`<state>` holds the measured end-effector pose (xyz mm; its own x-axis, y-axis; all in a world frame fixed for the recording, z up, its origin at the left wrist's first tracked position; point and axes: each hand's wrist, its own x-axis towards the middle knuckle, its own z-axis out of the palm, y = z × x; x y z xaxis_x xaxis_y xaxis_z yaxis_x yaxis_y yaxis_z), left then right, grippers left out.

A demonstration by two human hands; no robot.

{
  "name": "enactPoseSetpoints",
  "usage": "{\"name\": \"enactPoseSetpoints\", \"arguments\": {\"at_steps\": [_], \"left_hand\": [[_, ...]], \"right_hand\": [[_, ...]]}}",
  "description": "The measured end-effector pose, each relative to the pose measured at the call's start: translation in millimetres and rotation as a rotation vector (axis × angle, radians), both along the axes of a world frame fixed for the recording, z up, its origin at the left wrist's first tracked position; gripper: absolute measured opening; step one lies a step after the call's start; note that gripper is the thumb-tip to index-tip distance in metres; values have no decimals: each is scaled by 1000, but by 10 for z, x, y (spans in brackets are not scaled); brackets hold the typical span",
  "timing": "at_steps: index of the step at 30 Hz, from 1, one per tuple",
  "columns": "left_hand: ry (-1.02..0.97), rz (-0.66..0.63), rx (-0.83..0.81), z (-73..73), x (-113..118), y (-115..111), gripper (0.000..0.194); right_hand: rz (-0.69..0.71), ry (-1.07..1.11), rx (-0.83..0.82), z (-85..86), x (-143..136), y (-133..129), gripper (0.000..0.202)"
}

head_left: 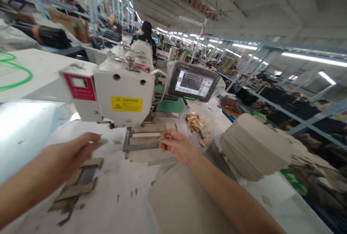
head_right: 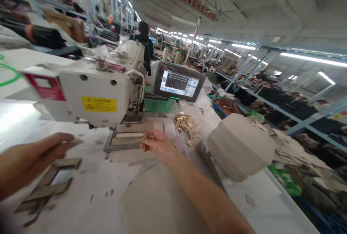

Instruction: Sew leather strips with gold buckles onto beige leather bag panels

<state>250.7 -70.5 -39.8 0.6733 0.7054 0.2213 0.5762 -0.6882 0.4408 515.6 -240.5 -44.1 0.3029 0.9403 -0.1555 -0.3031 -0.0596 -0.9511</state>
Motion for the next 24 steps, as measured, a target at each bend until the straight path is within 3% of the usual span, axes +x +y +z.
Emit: {"name": "enactPoseSetpoints", "arguments": {"at_steps": [3,6,10,13,15,18,21,24], "left_hand": [[259,-142,-18,156,399,-441,29],[334,-237,10,217,811,-750,37],[317,-254,68,144,999,-844,44],[213,-282,23,20,1022,-800,39],[105,-285,-48,-60,1060,-774,33],[-19,-244,-198,-105,1147,-775,28],[-44,-177,-276,-43,1223,-831,31],[-28,-186,-270,32,1273,-908,37]], "right_hand": [[0,-245,83,-45,-70,44,35],[-15,-614,153,14,-107,27,18],[50,-1186,327,150,-129,-77,17],[143,-1407,353,165,-135,-137,23],[145,-1445,322,125,-135,-152,26],[41,-1307,289,47,-126,-141,32],[-25,-1152,258,36,-138,-125,40],[-1,-1238,126,140,-222,-124,47]]}}
